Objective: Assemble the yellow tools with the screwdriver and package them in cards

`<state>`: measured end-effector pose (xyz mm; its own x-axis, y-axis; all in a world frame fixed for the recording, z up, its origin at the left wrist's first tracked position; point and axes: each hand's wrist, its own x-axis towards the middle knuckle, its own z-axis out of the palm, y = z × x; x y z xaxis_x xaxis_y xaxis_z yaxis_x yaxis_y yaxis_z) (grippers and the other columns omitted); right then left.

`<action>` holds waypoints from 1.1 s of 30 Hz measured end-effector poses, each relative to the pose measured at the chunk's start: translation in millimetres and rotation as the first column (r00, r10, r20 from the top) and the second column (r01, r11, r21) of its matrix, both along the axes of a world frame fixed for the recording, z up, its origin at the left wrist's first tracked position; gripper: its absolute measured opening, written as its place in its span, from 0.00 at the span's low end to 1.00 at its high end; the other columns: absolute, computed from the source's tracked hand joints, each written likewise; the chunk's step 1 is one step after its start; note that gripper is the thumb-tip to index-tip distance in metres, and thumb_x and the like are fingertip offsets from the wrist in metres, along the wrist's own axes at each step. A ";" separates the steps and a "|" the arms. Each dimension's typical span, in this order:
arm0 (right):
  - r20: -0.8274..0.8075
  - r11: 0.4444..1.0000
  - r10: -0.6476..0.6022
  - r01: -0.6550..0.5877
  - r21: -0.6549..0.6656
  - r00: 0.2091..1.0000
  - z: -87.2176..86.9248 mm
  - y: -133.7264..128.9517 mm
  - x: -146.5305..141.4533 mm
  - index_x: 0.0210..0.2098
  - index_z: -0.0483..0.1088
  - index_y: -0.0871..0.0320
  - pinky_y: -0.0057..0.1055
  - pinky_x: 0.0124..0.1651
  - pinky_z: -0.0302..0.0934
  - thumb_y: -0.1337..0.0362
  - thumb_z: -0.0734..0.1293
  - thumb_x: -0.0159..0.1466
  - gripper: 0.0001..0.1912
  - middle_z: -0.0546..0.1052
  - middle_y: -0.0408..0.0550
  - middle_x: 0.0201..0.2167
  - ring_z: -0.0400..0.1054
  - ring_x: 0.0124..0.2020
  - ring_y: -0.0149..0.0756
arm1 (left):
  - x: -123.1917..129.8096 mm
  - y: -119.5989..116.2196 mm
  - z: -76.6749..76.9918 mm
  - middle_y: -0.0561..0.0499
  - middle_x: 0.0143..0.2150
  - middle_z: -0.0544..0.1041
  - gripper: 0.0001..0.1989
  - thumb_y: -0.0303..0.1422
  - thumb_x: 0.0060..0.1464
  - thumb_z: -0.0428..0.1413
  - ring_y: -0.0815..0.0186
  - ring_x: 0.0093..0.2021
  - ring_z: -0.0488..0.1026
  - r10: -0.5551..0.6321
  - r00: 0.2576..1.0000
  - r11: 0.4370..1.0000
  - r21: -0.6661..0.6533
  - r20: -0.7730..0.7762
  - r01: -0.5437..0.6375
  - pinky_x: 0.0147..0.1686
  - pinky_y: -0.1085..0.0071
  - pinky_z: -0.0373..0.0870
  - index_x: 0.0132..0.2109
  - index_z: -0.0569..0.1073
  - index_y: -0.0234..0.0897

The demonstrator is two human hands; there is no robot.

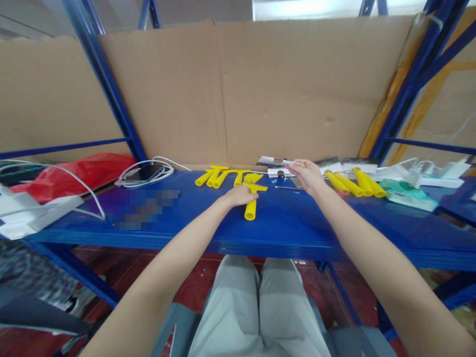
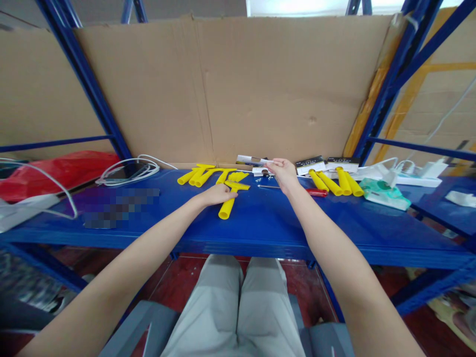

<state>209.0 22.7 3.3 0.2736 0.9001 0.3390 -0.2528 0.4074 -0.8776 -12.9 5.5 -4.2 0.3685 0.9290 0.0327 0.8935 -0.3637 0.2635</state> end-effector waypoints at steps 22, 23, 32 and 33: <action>0.053 0.995 -0.070 0.066 0.077 0.996 -1.1 6.2 2.1 0.31 0.65 0.55 0.29 0.39 0.70 0.75 0.73 0.46 0.18 0.74 0.38 0.26 0.72 0.33 0.31 | 17.0 11.8 2.3 0.39 0.31 0.78 0.11 0.38 0.42 0.57 0.48 0.33 0.77 0.161 0.977 0.982 -0.119 0.137 -0.146 0.30 0.63 0.69 0.29 0.77 0.36; 0.070 0.995 -0.067 0.062 0.080 0.995 -1.4 6.0 1.6 0.30 0.65 0.55 0.30 0.38 0.70 0.75 0.73 0.45 0.17 0.74 0.38 0.26 0.72 0.33 0.31 | 13.9 12.9 1.0 0.39 0.29 0.78 0.11 0.39 0.43 0.57 0.47 0.33 0.77 0.138 0.981 0.985 -0.125 0.135 -0.121 0.29 0.62 0.69 0.27 0.77 0.36; 0.212 0.991 -0.084 0.060 0.118 0.974 -6.2 8.6 4.4 0.22 0.60 0.54 0.26 0.29 0.68 0.61 0.77 0.45 0.19 0.67 0.33 0.18 0.67 0.23 0.27 | 10.1 10.3 5.0 0.43 0.19 0.72 0.13 0.41 0.45 0.55 0.50 0.28 0.77 0.106 0.984 0.991 -0.099 0.141 -0.092 0.28 0.62 0.68 0.23 0.75 0.36; 0.218 0.990 -0.085 0.057 0.132 0.972 -6.4 8.3 4.1 0.22 0.59 0.54 0.27 0.29 0.68 0.59 0.77 0.45 0.20 0.67 0.33 0.18 0.67 0.23 0.27 | 10.9 9.1 5.8 0.42 0.20 0.72 0.14 0.41 0.46 0.55 0.50 0.29 0.77 0.115 0.984 0.990 -0.102 0.138 -0.102 0.28 0.61 0.68 0.24 0.75 0.36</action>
<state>213.1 30.9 -3.1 0.2406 0.8283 0.5060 -0.0233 0.5261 -0.8501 -1.9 14.6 1.6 0.2631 0.9647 -0.0118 0.8766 -0.2340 0.4205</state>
